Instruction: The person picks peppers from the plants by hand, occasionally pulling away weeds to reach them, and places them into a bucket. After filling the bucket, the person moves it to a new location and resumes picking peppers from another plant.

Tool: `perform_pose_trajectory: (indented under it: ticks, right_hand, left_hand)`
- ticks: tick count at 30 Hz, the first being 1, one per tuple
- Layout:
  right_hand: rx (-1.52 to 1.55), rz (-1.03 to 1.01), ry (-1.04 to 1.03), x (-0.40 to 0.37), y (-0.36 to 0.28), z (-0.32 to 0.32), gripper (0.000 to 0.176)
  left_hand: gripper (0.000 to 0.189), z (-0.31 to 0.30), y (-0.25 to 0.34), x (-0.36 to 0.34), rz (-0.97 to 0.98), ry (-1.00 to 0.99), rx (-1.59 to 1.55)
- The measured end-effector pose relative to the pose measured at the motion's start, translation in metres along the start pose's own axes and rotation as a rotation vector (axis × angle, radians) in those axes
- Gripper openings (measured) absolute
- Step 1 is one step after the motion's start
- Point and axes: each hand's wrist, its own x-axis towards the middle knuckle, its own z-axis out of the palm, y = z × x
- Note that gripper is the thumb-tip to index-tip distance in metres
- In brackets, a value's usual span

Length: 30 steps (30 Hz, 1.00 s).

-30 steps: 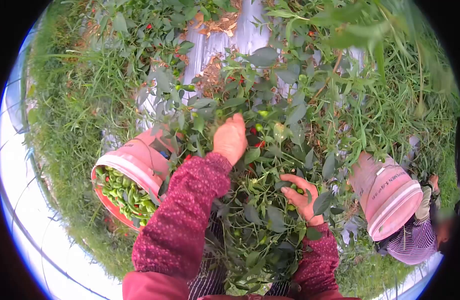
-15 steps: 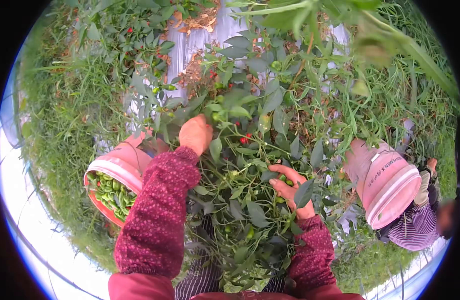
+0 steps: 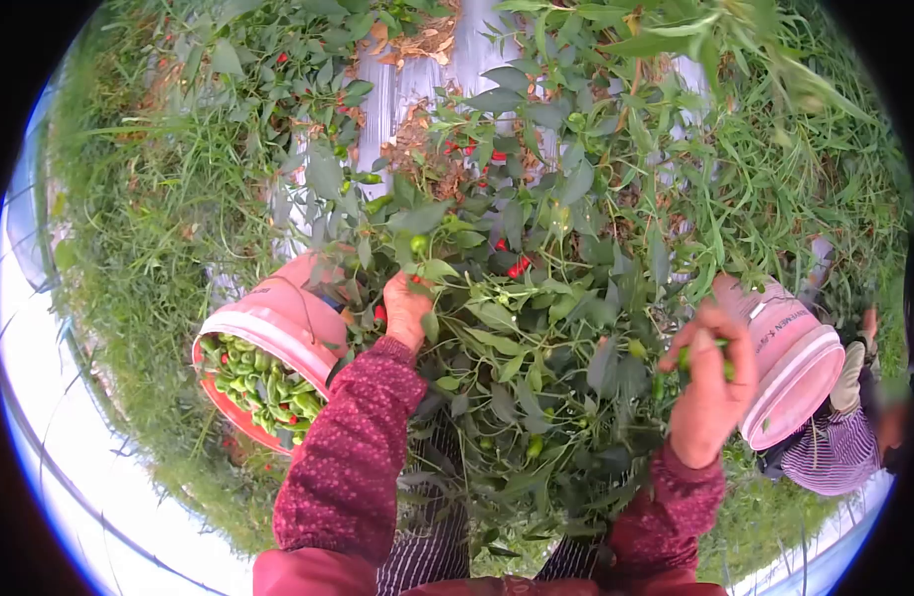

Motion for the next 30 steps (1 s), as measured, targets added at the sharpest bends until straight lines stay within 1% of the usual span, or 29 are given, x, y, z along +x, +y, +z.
perform_pose_trajectory:
  ticks: [1,2,3,4,5,6,7,8,9,10,11,12,13,14,15,16,17,19,20,21,23,24,25,27,28,29,30]
  right_hand:
    - [0.067,-0.100,-0.068,0.010,-0.019,0.005,0.018]
    - [0.131,-0.087,-0.181,0.022,-0.036,0.013,0.019]
    - [0.193,-0.070,-0.296,0.034,-0.051,0.023,0.020]
    - [0.099,-0.013,-0.357,0.045,-0.064,0.039,0.019]
    - [0.005,0.045,-0.417,0.055,-0.073,0.061,0.019]
    - [-0.022,0.027,-0.488,0.066,-0.067,0.087,0.018]
    - [-0.047,0.009,-0.558,0.078,-0.050,0.112,0.018]
    - [-0.175,0.021,-0.693,0.093,-0.022,0.133,0.019]
    - [-0.356,0.033,-0.744,0.103,0.014,0.157,0.021]
    - [-0.625,-0.062,-0.802,0.110,0.051,0.178,0.023]
    - [-0.851,-0.143,-0.793,0.108,0.080,0.192,0.023]
    - [-1.012,-0.108,-0.838,0.104,0.115,0.197,0.025]
    - [-1.171,-0.074,-0.882,0.101,0.147,0.201,0.028]
    - [-1.172,-0.069,-0.881,0.096,0.171,0.202,0.028]
    - [-1.199,-0.052,-0.906,0.090,0.188,0.200,0.031]
    - [-1.229,-0.031,-0.932,0.084,0.205,0.195,0.033]
    - [-1.235,-0.020,-0.935,0.077,0.205,0.193,0.033]
    - [-1.050,-0.024,-0.841,0.067,0.200,0.194,0.039]
    - [-1.104,-0.014,-0.868,0.066,0.199,0.197,0.035]
    - [-1.106,-0.007,-0.872,0.066,0.198,0.197,0.035]
    - [-1.127,-0.080,-0.893,0.068,0.192,0.195,0.036]
    - [-1.113,-0.021,-0.845,0.071,0.188,0.197,0.037]
    - [-1.065,-0.043,-0.820,0.075,0.185,0.194,0.040]
    - [-0.663,0.162,-0.821,0.096,0.180,0.188,0.037]
    - [-0.502,0.344,-0.814,0.099,0.170,0.181,0.034]
    - [-0.337,0.520,-0.797,0.102,0.138,0.177,0.032]
    - [-0.373,0.533,-0.855,0.104,0.121,0.170,0.027]
  left_hand:
    - [0.015,0.004,0.003,-0.001,-0.151,0.061,-0.287]
    - [0.015,-0.004,-0.004,0.003,-0.153,0.055,-0.302]
    - [0.018,-0.023,-0.018,0.011,-0.187,-0.011,-0.402]
    - [0.020,-0.033,-0.027,0.014,-0.223,-0.075,-0.500]
    - [0.020,-0.020,-0.018,0.003,-0.227,-0.073,-0.513]
    - [0.022,0.005,0.002,-0.017,-0.206,-0.001,-0.427]
    - [0.023,0.019,0.013,-0.027,-0.185,0.070,-0.338]
    - [0.027,0.008,-0.001,-0.019,-0.033,0.013,-0.106]
    - [0.027,0.009,-0.002,-0.019,-0.037,0.007,-0.111]
    - [0.028,0.010,-0.002,-0.021,-0.057,0.035,-0.161]
    - [0.028,0.010,-0.003,-0.022,-0.080,0.065,-0.209]
    - [0.027,0.006,-0.006,-0.021,-0.132,0.050,-0.360]
    - [0.027,-0.001,-0.014,-0.017,-0.133,0.050,-0.360]
    - [0.023,-0.011,-0.027,-0.013,-0.037,0.022,-0.134]
    - [0.020,-0.002,-0.018,-0.016,0.055,-0.006,0.089]
    - [0.016,0.004,-0.010,-0.030,0.088,0.012,0.454]
    - [0.016,0.002,-0.014,-0.030,0.076,0.011,0.453]
    - [0.017,-0.002,-0.016,-0.028,0.032,0.010,0.233]
    - [0.012,0.002,-0.012,-0.031,0.123,-0.009,0.303]
    - [0.012,0.004,-0.007,-0.033,0.116,-0.007,0.304]
    - [0.011,0.010,0.003,-0.036,0.222,-0.004,0.625]
    - [0.010,0.008,0.004,-0.034,0.160,0.002,0.653]
    - [0.010,0.003,0.001,-0.034,0.134,0.006,0.659]
    - [0.009,0.000,-0.008,-0.023,0.144,-0.008,0.813]
    - [0.009,0.004,-0.013,-0.022,0.247,-0.066,0.435]
    - [0.009,0.004,-0.015,-0.023,0.244,-0.062,0.430]
    - [0.008,0.003,-0.016,-0.023,0.242,-0.070,0.456]
